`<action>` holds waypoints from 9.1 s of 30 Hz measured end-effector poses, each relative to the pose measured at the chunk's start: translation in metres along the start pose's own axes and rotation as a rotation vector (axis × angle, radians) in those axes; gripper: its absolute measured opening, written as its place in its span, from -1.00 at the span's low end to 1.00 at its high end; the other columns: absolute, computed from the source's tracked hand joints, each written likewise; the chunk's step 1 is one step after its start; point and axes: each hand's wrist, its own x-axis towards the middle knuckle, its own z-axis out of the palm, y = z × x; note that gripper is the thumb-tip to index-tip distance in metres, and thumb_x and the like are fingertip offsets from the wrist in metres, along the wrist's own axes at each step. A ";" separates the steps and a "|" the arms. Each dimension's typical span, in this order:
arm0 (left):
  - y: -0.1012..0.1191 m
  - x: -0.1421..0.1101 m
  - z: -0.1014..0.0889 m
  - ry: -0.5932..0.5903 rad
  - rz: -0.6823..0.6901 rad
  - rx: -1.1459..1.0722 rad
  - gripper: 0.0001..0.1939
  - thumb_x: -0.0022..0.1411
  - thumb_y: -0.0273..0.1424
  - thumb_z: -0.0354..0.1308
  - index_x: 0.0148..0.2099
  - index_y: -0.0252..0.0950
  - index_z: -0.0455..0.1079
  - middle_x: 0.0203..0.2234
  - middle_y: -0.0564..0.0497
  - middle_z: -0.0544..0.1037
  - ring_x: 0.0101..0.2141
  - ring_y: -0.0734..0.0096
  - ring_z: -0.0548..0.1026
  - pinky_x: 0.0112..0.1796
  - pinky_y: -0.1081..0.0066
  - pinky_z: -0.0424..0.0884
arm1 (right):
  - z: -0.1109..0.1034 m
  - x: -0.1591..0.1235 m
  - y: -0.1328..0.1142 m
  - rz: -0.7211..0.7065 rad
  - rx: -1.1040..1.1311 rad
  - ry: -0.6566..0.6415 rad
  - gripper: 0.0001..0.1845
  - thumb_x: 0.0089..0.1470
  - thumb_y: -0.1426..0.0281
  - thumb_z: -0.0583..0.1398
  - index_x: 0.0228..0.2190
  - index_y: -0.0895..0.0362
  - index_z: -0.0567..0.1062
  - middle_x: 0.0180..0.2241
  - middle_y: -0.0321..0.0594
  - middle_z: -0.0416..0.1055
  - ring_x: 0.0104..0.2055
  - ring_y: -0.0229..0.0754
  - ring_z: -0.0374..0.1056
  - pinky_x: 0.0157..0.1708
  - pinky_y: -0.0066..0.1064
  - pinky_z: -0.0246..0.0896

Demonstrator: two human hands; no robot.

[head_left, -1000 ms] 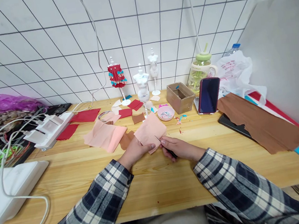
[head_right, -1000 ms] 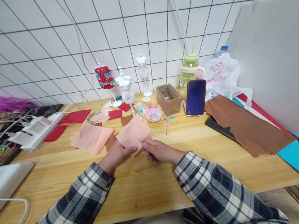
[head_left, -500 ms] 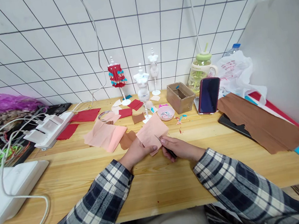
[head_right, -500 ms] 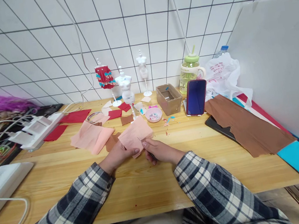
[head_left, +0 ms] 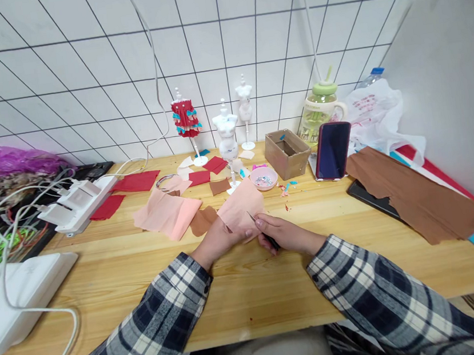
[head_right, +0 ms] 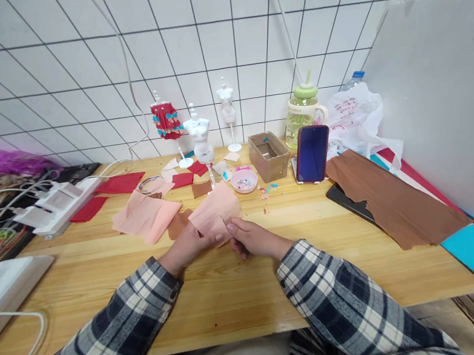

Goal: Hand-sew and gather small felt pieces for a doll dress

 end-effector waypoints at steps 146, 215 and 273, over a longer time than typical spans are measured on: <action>0.003 0.004 0.002 0.166 0.038 -0.104 -0.31 -0.04 -0.25 0.40 0.11 -0.37 0.33 0.02 -0.23 0.52 0.01 0.00 0.48 0.04 0.08 0.38 | 0.004 -0.003 -0.002 -0.071 0.018 -0.004 -0.46 0.16 -0.15 -0.04 -0.37 0.09 0.24 -0.62 -0.40 0.28 -0.64 -0.32 0.19 -0.63 -0.45 0.14; -0.001 0.006 0.001 0.218 0.040 -0.139 -0.23 -0.04 -0.22 0.40 0.18 -0.39 0.28 0.06 -0.25 0.48 0.06 -0.02 0.44 0.08 0.03 0.34 | 0.005 -0.001 -0.001 -0.087 -0.035 0.005 -0.45 0.14 -0.17 -0.05 -0.39 0.08 0.18 -0.62 -0.43 0.25 -0.65 -0.34 0.17 -0.65 -0.49 0.11; 0.004 0.004 0.002 0.172 -0.020 -0.125 -0.37 -0.02 -0.23 0.38 0.10 -0.35 0.40 -0.03 -0.18 0.56 -0.04 0.07 0.51 -0.03 0.16 0.41 | 0.005 0.001 0.003 -0.059 -0.026 0.021 -0.45 0.14 -0.18 -0.07 -0.39 0.07 0.20 -0.61 -0.40 0.28 -0.62 -0.32 0.21 -0.63 -0.47 0.14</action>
